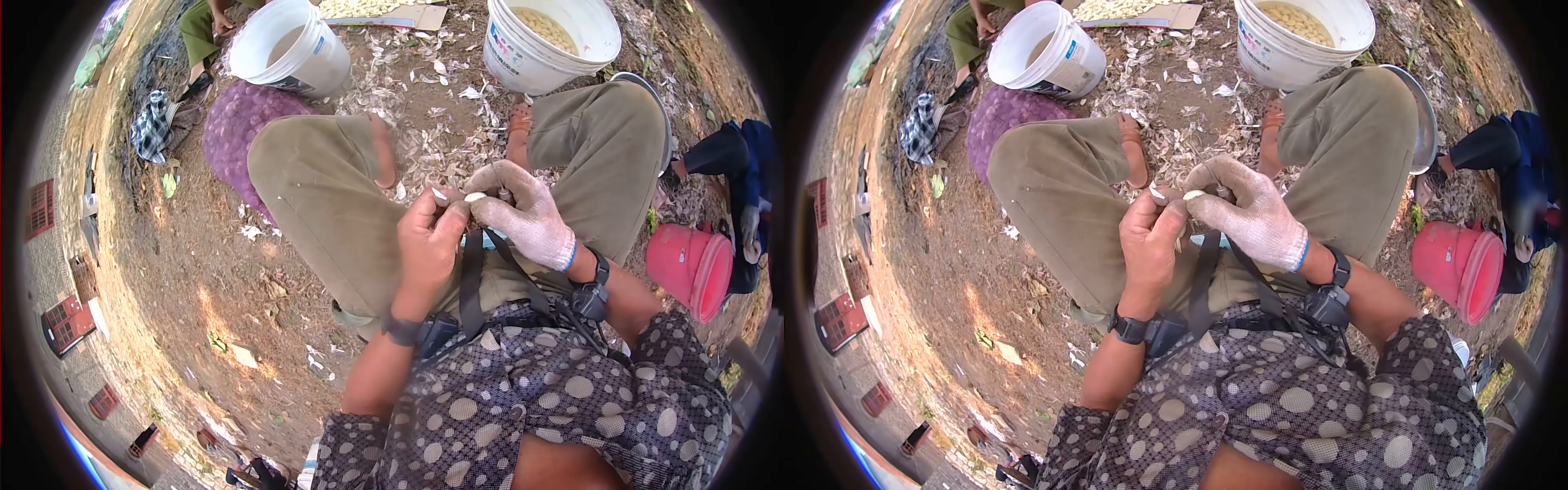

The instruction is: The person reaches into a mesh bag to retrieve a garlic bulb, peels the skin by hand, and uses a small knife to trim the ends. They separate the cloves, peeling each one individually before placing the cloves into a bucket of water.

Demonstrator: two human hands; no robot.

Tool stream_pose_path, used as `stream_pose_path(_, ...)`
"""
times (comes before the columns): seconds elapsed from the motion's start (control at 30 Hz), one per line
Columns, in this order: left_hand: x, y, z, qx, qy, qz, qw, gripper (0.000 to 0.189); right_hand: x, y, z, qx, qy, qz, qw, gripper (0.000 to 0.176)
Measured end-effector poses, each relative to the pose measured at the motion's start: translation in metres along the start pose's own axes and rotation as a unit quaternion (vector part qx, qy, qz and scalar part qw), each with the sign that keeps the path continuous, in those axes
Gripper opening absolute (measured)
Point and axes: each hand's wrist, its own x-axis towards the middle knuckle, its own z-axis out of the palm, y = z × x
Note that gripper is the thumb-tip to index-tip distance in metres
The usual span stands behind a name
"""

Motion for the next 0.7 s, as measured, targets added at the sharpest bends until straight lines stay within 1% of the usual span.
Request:
stream_pose_path(0.07,0.0,0.004,0.002,-0.017,0.01,-0.017,1.0,0.007,0.002,0.002,-0.001,0.008,-0.003,0.011,1.0,0.021)
stream_pose_path(0.17,-0.001,0.007,0.002,-0.048,0.018,-0.033,0.998,0.006,0.003,-0.006,-0.002,0.059,-0.021,0.052,0.997,0.021)
stream_pose_path(0.27,-0.001,0.007,0.0,-0.064,0.009,-0.038,0.997,0.007,0.004,-0.011,-0.004,0.125,-0.035,0.116,0.985,0.019)
stream_pose_path(0.37,-0.001,0.006,-0.002,-0.065,0.003,-0.026,0.998,0.007,0.005,-0.006,-0.002,0.118,-0.021,0.107,0.987,0.017)
stream_pose_path(0.47,0.0,0.005,-0.001,-0.055,0.011,0.006,0.998,0.008,0.007,0.016,0.009,0.0,0.056,-0.021,0.998,0.018)
stream_pose_path(0.5,0.0,0.005,0.0,-0.05,0.015,0.019,0.998,0.008,0.005,0.014,0.009,-0.043,0.052,-0.022,0.997,0.019)
stream_pose_path(0.57,-0.002,0.007,0.0,-0.018,0.021,0.017,0.999,0.009,0.001,0.005,0.006,-0.129,0.042,-0.025,0.99,0.021)
stream_pose_path(0.6,-0.002,0.007,0.0,-0.002,0.024,0.015,1.0,0.009,0.0,0.003,0.007,-0.119,0.036,-0.022,0.992,0.021)
stream_pose_path(0.67,-0.001,0.002,0.0,0.023,0.026,0.043,0.998,0.009,-0.002,-0.001,0.009,-0.098,0.024,-0.014,0.995,0.022)
stream_pose_path(0.7,0.0,0.001,0.001,0.036,0.027,0.056,0.997,0.009,-0.002,-0.002,0.008,-0.114,0.015,-0.018,0.993,0.022)
